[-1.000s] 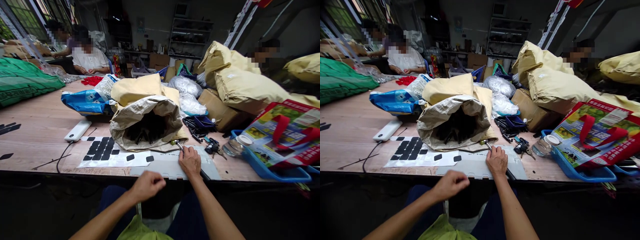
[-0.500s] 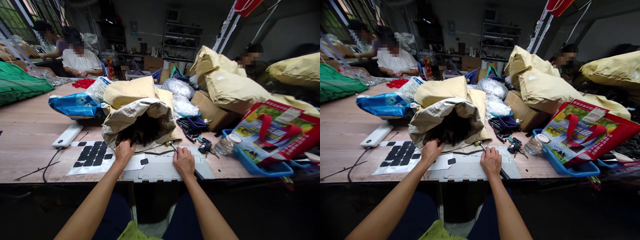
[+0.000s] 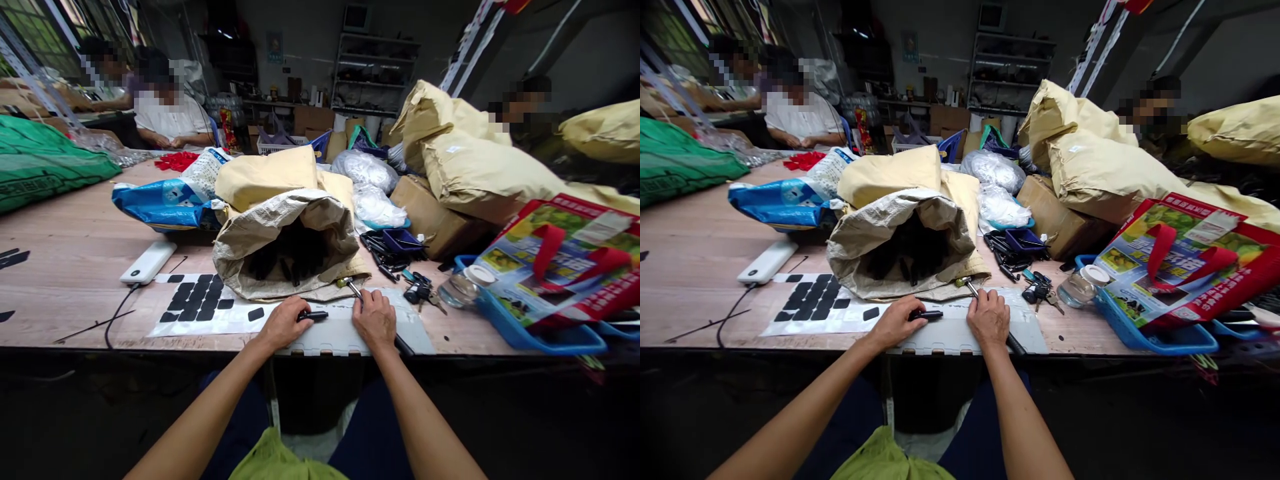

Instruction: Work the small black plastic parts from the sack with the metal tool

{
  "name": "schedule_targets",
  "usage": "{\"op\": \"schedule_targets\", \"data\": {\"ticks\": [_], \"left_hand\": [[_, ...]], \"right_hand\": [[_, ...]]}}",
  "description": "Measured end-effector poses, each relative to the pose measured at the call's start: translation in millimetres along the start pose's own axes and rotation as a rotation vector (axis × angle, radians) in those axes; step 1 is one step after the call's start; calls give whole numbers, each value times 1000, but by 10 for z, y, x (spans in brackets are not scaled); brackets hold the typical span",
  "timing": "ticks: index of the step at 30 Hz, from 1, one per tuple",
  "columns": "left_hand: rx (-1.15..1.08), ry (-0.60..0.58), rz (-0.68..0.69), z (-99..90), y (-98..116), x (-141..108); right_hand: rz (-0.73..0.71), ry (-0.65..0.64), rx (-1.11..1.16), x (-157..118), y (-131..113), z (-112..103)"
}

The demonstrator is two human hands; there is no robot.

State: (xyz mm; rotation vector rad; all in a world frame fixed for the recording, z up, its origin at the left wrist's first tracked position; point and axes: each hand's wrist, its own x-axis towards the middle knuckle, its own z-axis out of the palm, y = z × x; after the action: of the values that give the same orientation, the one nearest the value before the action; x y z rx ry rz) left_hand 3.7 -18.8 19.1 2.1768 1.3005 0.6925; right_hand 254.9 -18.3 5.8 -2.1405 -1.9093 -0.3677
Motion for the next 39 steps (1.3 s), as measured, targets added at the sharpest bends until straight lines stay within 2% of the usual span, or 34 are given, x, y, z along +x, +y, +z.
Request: {"op": "schedule_targets", "data": {"ticks": [9, 17, 22, 25, 29, 32, 36, 39], "left_hand": [[-38, 74, -29, 111, -100, 56], [-37, 74, -26, 139, -115, 46], [-56, 83, -41, 148, -143, 57], [-64, 91, -51, 154, -153, 62], [-70, 105, -59, 157, -147, 62], [-67, 106, -65, 159, -146, 61], [-68, 95, -60, 165, -171, 63], [-60, 76, -34, 169, -195, 65]], "right_hand": [[2, 3, 4, 2, 5, 7], [7, 22, 9, -24, 4, 31], [14, -69, 54, 50, 50, 4], [46, -123, 168, 42, 84, -73], [117, -3, 486, -196, 8, -229], [15, 52, 711, -456, -160, -371], [-143, 5, 791, -704, -411, -509], [-179, -45, 785, -790, -523, -510]]}}
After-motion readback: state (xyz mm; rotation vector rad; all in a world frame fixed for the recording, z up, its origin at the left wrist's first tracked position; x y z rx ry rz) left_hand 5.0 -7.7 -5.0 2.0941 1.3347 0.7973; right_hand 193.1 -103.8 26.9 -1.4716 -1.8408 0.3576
